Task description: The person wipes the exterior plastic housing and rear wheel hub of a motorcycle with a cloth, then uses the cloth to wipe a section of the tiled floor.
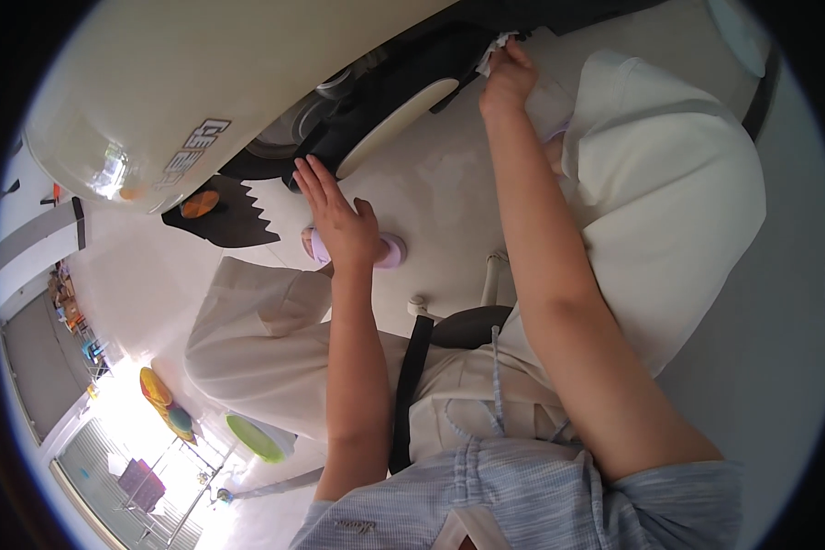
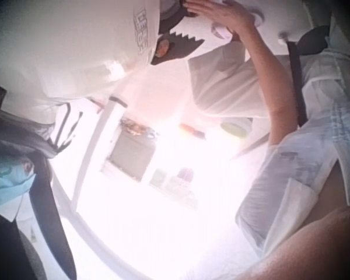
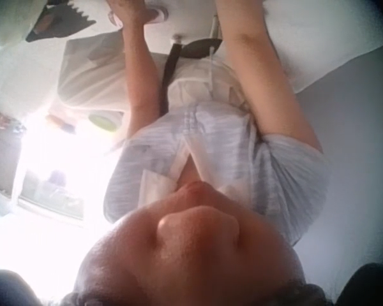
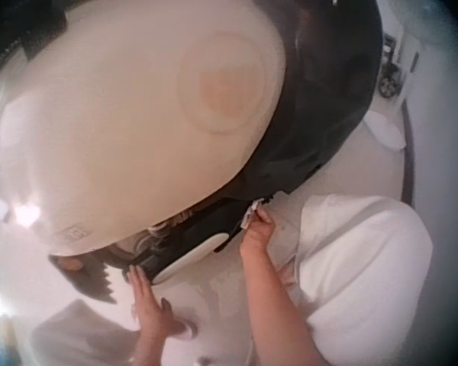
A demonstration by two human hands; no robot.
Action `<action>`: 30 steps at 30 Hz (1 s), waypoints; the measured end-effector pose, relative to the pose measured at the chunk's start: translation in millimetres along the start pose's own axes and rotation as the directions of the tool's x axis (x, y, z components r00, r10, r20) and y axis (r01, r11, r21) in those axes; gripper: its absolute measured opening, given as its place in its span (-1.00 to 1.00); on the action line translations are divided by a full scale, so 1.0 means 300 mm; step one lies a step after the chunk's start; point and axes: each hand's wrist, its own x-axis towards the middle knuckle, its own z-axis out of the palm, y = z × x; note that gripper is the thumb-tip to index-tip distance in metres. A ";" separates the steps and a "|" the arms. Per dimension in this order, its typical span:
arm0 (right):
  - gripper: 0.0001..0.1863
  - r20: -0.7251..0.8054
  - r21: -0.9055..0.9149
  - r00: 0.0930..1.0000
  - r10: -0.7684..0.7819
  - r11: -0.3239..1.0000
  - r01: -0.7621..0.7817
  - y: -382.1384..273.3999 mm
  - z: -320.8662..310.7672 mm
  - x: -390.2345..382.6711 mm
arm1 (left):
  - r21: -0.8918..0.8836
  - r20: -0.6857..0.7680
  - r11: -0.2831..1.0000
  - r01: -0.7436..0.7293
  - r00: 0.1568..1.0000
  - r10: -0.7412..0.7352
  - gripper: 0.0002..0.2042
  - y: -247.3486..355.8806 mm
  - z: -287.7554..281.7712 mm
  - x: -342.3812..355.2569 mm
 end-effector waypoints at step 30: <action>-0.85 -0.131 -0.325 0.964 0.233 0.908 -0.264 -0.030 -0.058 0.018 | 0.011 -0.001 1.000 0.001 1.000 -0.001 -0.16 0.012 -0.010 -0.001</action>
